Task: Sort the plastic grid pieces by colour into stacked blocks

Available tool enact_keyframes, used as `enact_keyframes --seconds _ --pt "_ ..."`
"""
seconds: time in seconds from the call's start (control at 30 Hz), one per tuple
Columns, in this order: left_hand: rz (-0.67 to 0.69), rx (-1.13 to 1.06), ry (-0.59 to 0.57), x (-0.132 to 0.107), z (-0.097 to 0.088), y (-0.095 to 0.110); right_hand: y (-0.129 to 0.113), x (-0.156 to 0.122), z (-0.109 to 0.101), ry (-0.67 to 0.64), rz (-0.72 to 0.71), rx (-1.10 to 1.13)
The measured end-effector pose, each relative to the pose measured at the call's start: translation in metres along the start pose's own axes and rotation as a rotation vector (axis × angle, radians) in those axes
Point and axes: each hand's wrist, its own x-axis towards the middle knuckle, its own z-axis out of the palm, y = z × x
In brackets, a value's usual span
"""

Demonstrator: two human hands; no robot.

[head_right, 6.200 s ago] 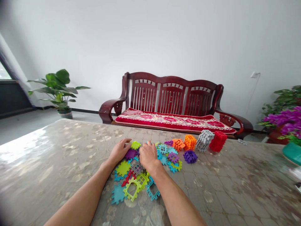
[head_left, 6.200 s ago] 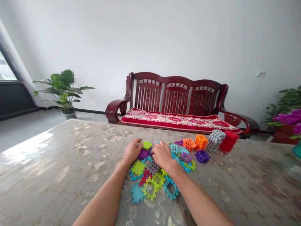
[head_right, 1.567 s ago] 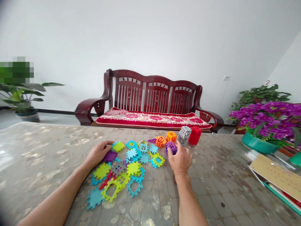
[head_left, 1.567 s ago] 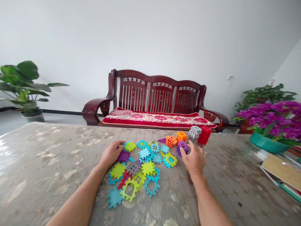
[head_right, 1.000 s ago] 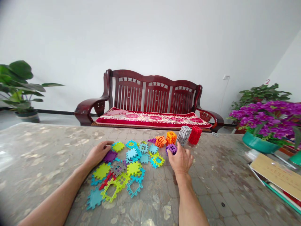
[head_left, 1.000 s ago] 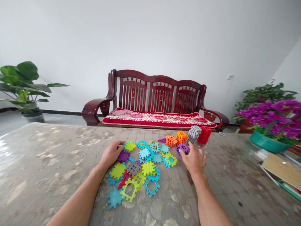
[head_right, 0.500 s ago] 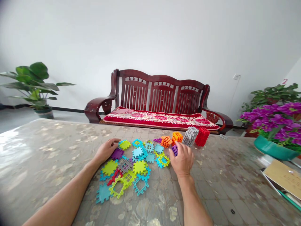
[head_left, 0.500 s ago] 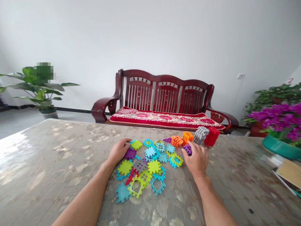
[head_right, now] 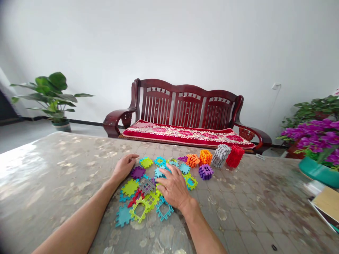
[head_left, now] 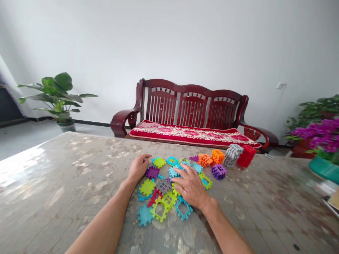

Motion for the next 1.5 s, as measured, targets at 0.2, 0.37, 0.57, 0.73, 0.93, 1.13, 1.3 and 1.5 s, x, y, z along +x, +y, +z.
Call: enact_keyframes --seconds 0.2,0.37,0.57,0.73,0.93,1.13,1.3,1.5 --pt "0.002 0.007 -0.018 0.000 0.001 -0.001 0.010 -0.005 -0.006 0.026 0.151 -0.046" --pt "-0.007 0.030 -0.025 0.000 0.001 -0.001 0.013 -0.008 -0.005 0.134 0.257 -0.130" --pt "-0.009 0.036 -0.043 0.000 0.001 -0.001 0.003 -0.004 0.001 0.152 0.215 -0.014" --pt "-0.049 -0.050 -0.017 0.002 0.002 -0.005 -0.009 0.009 0.008 0.056 0.148 0.092" --pt "-0.169 -0.205 0.036 0.006 0.001 -0.014 -0.024 0.044 0.023 -0.040 0.023 0.119" --pt "-0.176 -0.103 0.108 0.003 -0.005 -0.012 -0.049 0.087 0.024 -0.168 0.040 0.032" --pt "-0.170 -0.062 0.101 0.001 -0.008 -0.008 -0.058 0.093 0.022 -0.292 0.124 -0.095" --pt "-0.150 -0.057 0.088 0.000 -0.009 -0.006 -0.049 0.082 0.023 -0.299 0.161 -0.120"
